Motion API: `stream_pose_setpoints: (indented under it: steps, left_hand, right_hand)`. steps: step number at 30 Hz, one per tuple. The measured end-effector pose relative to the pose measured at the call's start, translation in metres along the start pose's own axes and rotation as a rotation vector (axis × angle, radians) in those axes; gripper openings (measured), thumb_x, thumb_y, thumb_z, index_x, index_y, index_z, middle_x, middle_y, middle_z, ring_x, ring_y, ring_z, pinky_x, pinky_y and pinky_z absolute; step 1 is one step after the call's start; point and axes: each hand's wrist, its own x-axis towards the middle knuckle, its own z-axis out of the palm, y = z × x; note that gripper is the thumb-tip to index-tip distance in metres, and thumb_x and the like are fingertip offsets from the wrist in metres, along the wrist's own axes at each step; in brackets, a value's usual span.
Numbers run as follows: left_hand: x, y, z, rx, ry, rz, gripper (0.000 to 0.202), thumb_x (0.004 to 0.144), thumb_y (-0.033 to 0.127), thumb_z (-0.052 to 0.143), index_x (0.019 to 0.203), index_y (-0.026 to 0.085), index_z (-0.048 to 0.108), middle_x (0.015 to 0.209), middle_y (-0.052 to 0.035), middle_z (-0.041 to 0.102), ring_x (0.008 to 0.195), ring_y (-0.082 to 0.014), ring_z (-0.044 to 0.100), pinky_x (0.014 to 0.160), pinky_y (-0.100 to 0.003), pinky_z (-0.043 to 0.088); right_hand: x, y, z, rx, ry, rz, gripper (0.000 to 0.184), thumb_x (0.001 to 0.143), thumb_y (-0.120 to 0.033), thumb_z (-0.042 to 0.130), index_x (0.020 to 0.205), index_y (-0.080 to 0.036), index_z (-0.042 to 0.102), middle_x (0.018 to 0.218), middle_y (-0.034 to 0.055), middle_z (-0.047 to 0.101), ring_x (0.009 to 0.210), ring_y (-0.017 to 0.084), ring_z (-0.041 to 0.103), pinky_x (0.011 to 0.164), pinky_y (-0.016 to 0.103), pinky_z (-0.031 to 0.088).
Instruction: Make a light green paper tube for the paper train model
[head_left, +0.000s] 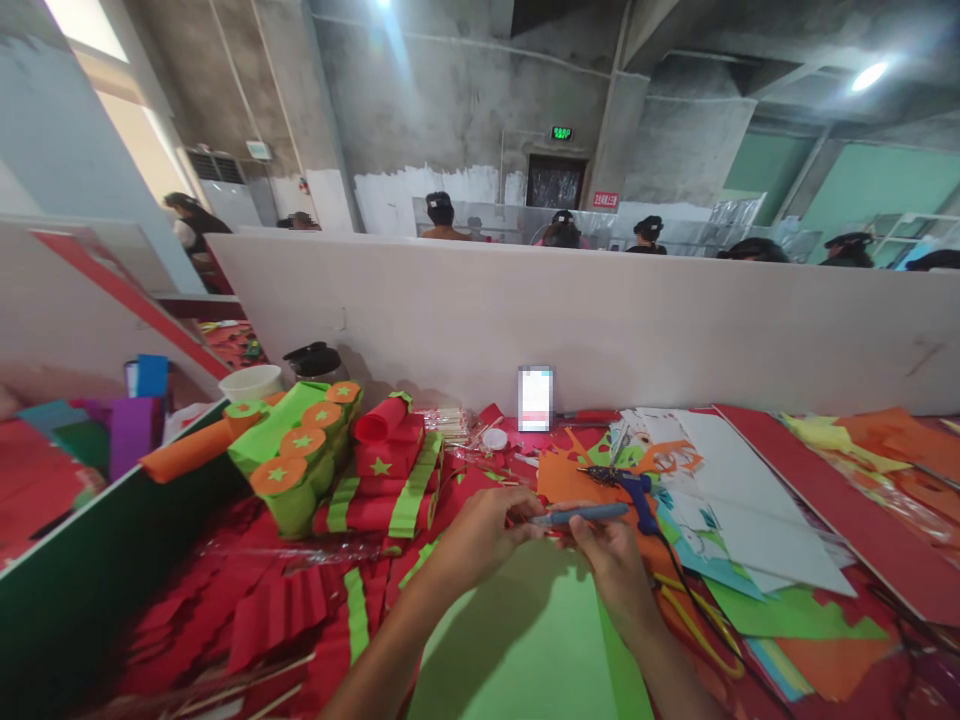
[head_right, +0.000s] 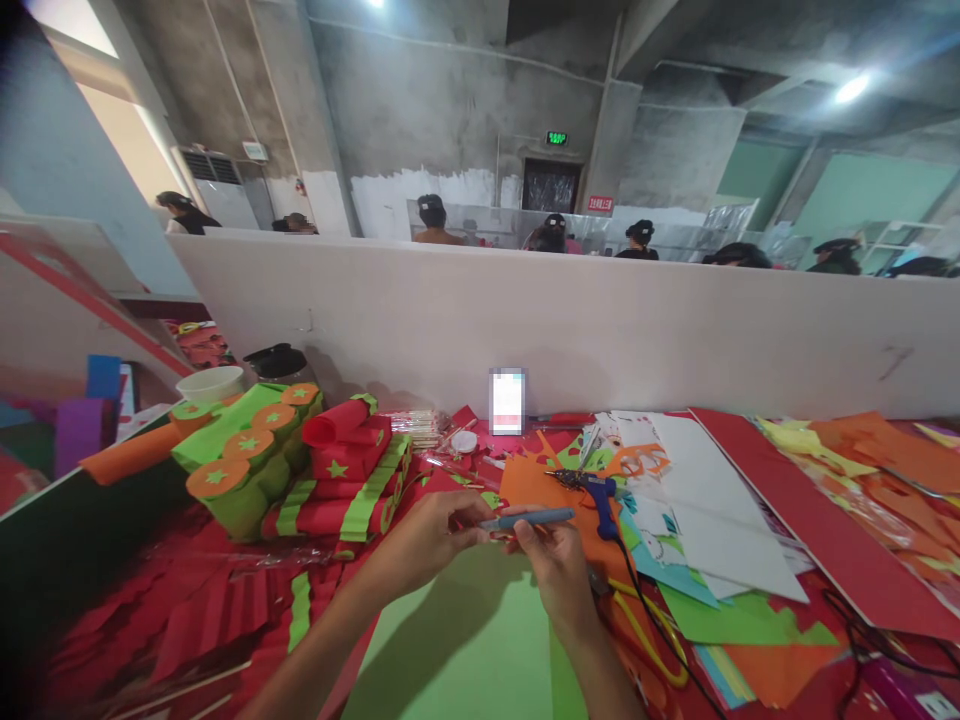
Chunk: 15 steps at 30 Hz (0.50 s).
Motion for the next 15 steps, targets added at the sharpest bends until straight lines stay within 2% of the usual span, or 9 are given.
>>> stream_pose_setpoints:
  steps: [4,8,13,15]
  left_hand:
    - [0.0,0.0,-0.001,-0.1,-0.018,0.0,0.008,0.08,0.021,0.063,0.083,0.017,0.069,0.079,-0.002,0.069,0.073,-0.0161,0.061,0.066,-0.024,0.043]
    - [-0.002,-0.002,-0.001,-0.141,-0.011,-0.018,0.008,0.079,0.022,0.064,0.084,0.016,0.069,0.08,-0.0027,0.07,0.074,-0.0172,0.062,0.066,-0.025,0.043]
    - [-0.001,-0.003,0.016,-0.327,-0.125,-0.017,0.012,0.075,0.022,0.069,0.081,0.017,0.06,0.08,-0.0025,0.07,0.078,-0.0176,0.065,0.071,-0.025,0.046]
    - [0.0,-0.001,0.022,-0.32,-0.12,-0.008,0.013,0.076,0.021,0.068,0.082,0.018,0.057,0.082,-0.0023,0.07,0.078,-0.0169,0.065,0.07,-0.024,0.046]
  right_hand:
    - [0.0,0.008,-0.001,0.085,0.007,0.008,0.035,0.075,-0.047,0.075,0.089,-0.015,0.073,0.087,0.0119,0.075,0.07,0.024,0.07,0.061,0.033,0.057]
    - [-0.002,0.011,0.002,0.08,0.001,-0.014,0.035,0.077,-0.046,0.074,0.091,-0.015,0.072,0.085,0.011,0.075,0.069,0.023,0.069,0.06,0.031,0.056]
    - [-0.006,0.0,0.005,-0.051,-0.025,-0.06,0.033,0.086,-0.047,0.063,0.087,-0.015,0.071,0.076,0.0066,0.071,0.064,0.018,0.063,0.058,0.027,0.05]
    - [-0.006,-0.007,0.005,-0.087,-0.021,-0.066,0.034,0.088,-0.048,0.061,0.087,-0.016,0.071,0.073,0.0049,0.068,0.063,0.017,0.06,0.058,0.025,0.049]
